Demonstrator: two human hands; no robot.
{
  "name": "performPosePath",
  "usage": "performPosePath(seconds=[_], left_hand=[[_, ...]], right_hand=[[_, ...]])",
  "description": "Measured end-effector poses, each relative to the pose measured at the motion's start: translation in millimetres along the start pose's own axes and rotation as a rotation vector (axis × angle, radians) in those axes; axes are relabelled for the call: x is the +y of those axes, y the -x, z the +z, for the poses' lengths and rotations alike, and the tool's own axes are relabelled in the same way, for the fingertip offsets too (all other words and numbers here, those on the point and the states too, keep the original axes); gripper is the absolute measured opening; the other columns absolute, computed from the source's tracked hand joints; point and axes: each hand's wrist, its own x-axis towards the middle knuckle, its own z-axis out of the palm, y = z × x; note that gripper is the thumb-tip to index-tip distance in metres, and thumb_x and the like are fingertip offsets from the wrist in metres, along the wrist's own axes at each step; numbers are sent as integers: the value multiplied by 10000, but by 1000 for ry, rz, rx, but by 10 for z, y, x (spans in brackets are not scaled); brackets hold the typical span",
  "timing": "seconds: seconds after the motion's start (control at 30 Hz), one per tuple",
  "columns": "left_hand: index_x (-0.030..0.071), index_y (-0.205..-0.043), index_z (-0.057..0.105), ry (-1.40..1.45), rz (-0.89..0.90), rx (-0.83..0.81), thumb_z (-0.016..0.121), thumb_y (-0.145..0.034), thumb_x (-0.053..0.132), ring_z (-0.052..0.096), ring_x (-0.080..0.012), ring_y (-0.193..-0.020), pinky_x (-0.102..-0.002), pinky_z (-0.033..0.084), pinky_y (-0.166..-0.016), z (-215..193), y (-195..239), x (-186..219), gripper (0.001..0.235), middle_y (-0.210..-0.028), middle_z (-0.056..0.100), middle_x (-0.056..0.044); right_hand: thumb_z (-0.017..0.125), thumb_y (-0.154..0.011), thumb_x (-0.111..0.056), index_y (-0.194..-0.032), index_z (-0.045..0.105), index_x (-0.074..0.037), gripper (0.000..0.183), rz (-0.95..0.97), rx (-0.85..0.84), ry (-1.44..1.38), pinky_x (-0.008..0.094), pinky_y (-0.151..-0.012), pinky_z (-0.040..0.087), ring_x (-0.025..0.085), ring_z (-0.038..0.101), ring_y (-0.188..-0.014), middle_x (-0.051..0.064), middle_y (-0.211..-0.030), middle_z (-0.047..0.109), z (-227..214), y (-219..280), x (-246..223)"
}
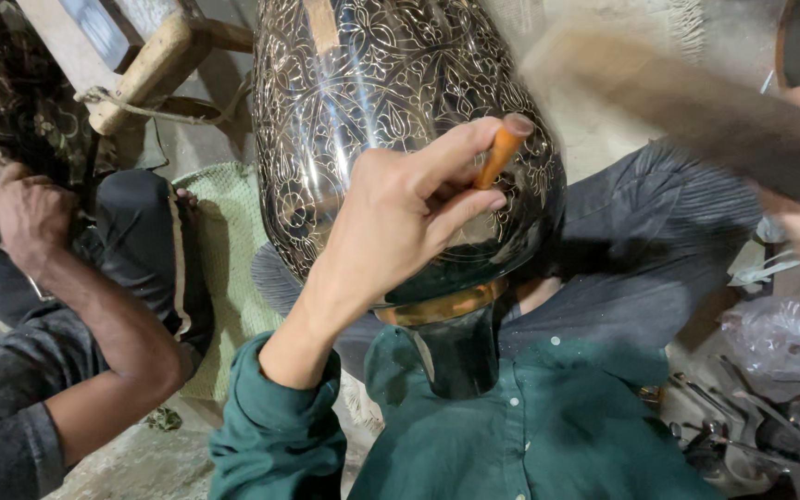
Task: The person uses a chisel and hammer to engrave floral patterns onto a large metal vessel. They repeatedly tap the chisel with the hammer to create fine lines on the surface.
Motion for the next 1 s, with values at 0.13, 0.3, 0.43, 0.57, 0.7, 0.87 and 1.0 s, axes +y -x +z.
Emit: performPosePath(seconds=[0.13,0.3,0.43,0.57,0.7,0.87,1.0], left_hand=[[125,-1407,584,9,49,-125,821,-963,176,780,-225,-794,-311,584,-689,-44,-128,-32,506,-913,758,-98],[103,-1337,648,16,98,-342,825,-939,165,743,-239,-680,-339,541,-622,-104,-305,-49,441,-809,731,-110],[65,-1323,659,48,203,-378,837,-890,156,754,-268,-747,-345,573,-668,-83,-428,-89,477,-889,750,-132],[54,-1338,658,130,264,-471,832,-880,126,789,-252,-865,-333,613,-736,-82,-522,-134,494,-1008,770,-123],[70,-1291,689,106,326,-618,868,-819,134,766,-274,-794,-382,567,-690,-28,-661,-145,510,-920,775,-126],[123,-1286,693,158,202,-829,821,-807,123,771,-239,-732,-378,548,-605,12,-750,-92,496,-907,783,-97],[136,-1251,720,95,266,-777,807,-835,138,764,-208,-684,-358,563,-637,-19,-742,-69,425,-848,788,-68]], right_hand=[[705,-960,-15,-1361,550,55,435,-5,94,91,326,-910,491,204,621,-1042,179,-1162,636,-27,262,-1518],[764,-932,-17,-1389,618,16,481,148,207,84,335,-716,505,202,643,-781,151,-953,690,90,440,-2639],[819,-985,-98,-1274,621,8,366,167,346,85,284,-686,536,145,687,-742,89,-928,714,276,621,-2790],[845,-997,-101,-1240,686,12,311,155,403,211,305,-745,553,182,714,-828,125,-959,725,496,898,-2634],[842,-936,-89,-1181,679,52,326,184,471,201,336,-746,548,264,711,-810,171,-926,717,782,1083,-2507],[805,-998,-138,-1116,631,-1,251,213,529,0,318,-755,539,244,707,-765,157,-886,712,1046,1170,-2524],[806,-936,-126,-1323,633,23,449,193,469,90,324,-677,529,243,704,-712,177,-881,705,1029,1118,-2524]])
